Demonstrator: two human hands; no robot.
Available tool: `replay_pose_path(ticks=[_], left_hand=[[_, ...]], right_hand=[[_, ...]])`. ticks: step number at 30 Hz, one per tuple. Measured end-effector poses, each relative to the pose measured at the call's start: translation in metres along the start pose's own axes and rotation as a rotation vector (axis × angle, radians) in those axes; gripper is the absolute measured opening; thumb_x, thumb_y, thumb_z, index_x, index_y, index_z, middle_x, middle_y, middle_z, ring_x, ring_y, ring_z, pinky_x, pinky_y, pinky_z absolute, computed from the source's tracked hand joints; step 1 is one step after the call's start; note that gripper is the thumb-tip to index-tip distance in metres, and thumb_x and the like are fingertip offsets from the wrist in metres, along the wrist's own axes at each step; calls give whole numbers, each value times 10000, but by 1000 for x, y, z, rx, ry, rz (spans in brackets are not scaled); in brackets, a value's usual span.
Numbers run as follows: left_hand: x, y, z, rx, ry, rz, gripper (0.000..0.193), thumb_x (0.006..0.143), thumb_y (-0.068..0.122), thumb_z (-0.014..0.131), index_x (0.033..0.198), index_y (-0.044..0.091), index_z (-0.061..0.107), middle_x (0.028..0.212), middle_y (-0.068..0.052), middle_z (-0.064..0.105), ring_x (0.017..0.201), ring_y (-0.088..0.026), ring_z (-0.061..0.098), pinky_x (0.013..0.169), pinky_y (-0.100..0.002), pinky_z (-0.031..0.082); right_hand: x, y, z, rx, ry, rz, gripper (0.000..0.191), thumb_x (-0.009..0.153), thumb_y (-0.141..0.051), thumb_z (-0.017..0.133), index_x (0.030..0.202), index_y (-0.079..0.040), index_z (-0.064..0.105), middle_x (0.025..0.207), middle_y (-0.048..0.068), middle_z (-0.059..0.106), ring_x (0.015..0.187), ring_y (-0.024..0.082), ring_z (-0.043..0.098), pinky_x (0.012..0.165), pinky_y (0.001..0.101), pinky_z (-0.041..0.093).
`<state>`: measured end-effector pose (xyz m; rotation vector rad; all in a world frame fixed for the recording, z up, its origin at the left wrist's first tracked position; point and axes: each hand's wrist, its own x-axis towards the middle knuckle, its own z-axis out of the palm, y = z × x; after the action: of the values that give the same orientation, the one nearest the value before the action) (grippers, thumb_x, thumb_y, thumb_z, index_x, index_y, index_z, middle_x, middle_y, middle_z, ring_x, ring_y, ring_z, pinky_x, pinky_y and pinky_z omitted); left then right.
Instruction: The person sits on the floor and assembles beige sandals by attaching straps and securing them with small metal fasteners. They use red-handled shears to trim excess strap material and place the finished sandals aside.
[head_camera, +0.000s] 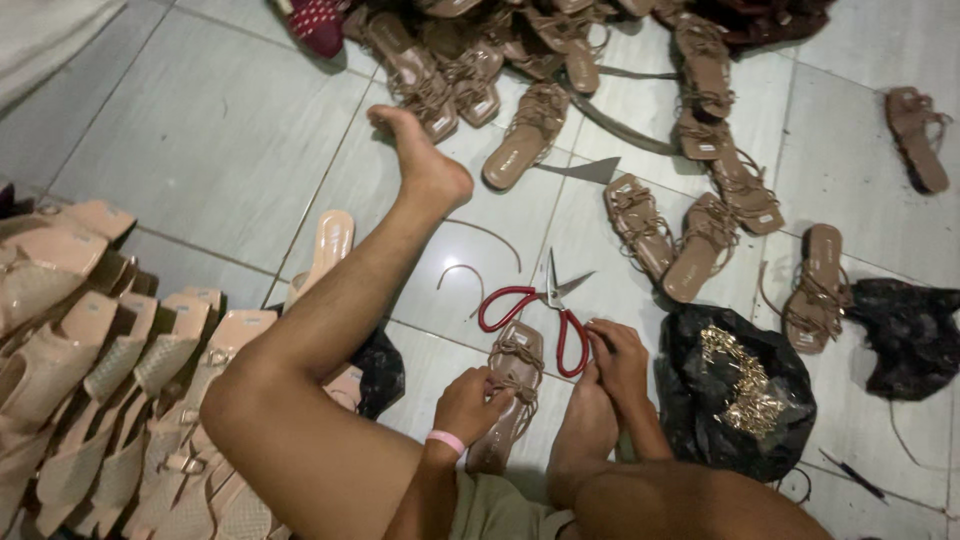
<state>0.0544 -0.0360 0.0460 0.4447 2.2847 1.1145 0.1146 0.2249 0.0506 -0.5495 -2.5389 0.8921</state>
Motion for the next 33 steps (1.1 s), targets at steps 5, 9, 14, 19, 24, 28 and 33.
replay_pose_path(ticks=[5, 9, 14, 19, 24, 28, 33], left_hand=[[3, 4, -3, -2, 19, 17, 317, 827, 330, 780, 987, 72, 688, 982, -116, 716, 923, -301, 696, 792, -419, 544], [4, 6, -5, 17, 4, -9, 317, 833, 337, 787, 966, 66, 689, 972, -116, 719, 919, -294, 699, 802, -412, 546], [3, 12, -10, 55, 7, -6, 305, 842, 328, 785, 965, 66, 690, 957, -123, 712, 907, -305, 685, 794, -424, 535], [2, 19, -14, 41, 1, -33, 282, 835, 306, 786, 941, 61, 694, 937, -120, 717, 888, -298, 686, 784, -414, 537], [4, 18, -15, -44, 33, 25, 242, 820, 237, 794, 938, 49, 698, 935, -115, 734, 860, -275, 716, 766, -384, 558], [7, 13, -11, -101, 50, 110, 256, 801, 183, 797, 978, 39, 682, 931, -125, 718, 819, -265, 722, 737, -360, 573], [10, 6, -5, -151, 5, 105, 205, 826, 159, 782, 972, 38, 706, 902, -119, 743, 811, -236, 744, 740, -338, 580]], right_hand=[[1, -4, -3, 42, 42, -13, 171, 881, -104, 747, 1044, -76, 789, 1127, 123, 763, 1069, 283, 703, 936, 372, 551], [2, -11, -4, 79, 59, 20, 179, 880, -116, 751, 1050, -81, 794, 1127, 119, 764, 1064, 274, 713, 923, 360, 560], [5, -23, -10, 109, 68, 29, 184, 887, -122, 755, 1059, -64, 785, 1129, 123, 763, 1057, 267, 723, 921, 351, 564], [8, -35, -16, 152, 84, 72, 207, 881, -126, 762, 1073, -49, 773, 1127, 133, 754, 1007, 259, 741, 879, 334, 578], [11, -37, -13, 145, 136, 100, 247, 810, -140, 823, 1034, -45, 783, 1087, 125, 759, 940, 247, 745, 830, 326, 586], [9, -31, -9, 186, 155, 102, 261, 804, -130, 834, 1038, -34, 773, 1077, 119, 748, 961, 237, 744, 830, 322, 595], [10, -24, -5, 200, 149, 188, 251, 798, -137, 834, 1021, -36, 783, 1072, 123, 750, 919, 234, 745, 777, 328, 598]])
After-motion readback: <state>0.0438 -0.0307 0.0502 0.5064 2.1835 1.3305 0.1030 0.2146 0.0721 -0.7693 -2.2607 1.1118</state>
